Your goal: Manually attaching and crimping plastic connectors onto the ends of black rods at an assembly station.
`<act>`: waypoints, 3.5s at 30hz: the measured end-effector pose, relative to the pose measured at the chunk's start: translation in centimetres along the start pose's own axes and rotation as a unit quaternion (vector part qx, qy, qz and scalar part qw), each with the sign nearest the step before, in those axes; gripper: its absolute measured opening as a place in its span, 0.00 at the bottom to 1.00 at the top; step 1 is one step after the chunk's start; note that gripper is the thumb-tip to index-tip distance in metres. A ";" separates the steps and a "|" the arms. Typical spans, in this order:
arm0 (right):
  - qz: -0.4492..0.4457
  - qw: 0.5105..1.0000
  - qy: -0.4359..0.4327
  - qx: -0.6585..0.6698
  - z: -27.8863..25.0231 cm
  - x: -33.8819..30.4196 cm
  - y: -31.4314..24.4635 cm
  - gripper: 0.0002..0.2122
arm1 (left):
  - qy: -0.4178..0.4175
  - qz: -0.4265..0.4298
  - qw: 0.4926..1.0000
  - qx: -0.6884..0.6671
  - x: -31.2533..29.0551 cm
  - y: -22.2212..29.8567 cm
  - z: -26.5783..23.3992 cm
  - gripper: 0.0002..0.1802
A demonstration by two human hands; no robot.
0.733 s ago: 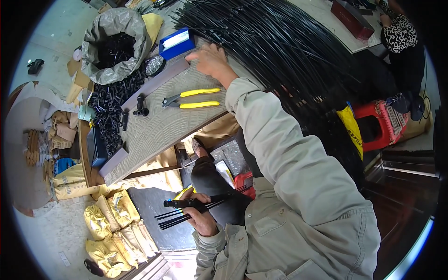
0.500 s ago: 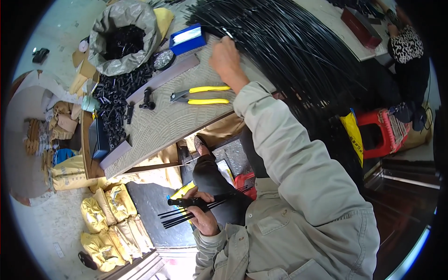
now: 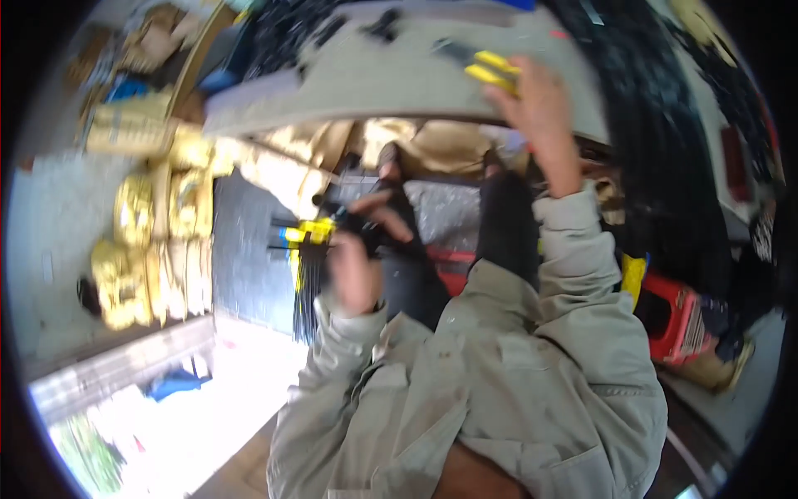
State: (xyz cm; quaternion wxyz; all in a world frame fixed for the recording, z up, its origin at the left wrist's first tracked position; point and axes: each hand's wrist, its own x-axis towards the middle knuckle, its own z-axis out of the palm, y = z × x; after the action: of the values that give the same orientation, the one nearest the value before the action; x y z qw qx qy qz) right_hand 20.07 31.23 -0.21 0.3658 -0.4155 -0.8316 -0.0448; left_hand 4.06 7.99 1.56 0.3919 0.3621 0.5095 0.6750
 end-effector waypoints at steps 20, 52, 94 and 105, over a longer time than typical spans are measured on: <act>-0.046 0.996 0.063 -0.037 2.6 0.8 0.0 0.10 | 0.025 0.073 0.990 -0.122 -1.7 0.9 -4.8 0.40; 0.020 0.754 -0.359 0.550 -6.7 -9.2 -9.1 0.15 | 0.140 0.083 0.804 -0.572 4.1 -6.8 -21.1 0.28; 0.117 0.711 -0.145 0.678 -6.4 -6.0 -13.0 0.12 | -0.109 0.044 0.986 -0.118 0.9 3.6 0.8 0.08; -0.007 0.820 -0.334 0.464 5.1 11.6 -13.4 0.07 | -0.196 0.032 0.968 -0.152 3.4 2.2 -3.6 0.09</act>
State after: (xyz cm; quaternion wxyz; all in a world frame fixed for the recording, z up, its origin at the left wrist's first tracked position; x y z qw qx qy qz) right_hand 2.94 32.05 6.64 0.2146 -0.1803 -0.8281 0.4855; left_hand -0.97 9.19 3.20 0.5129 0.4396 0.3023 0.6726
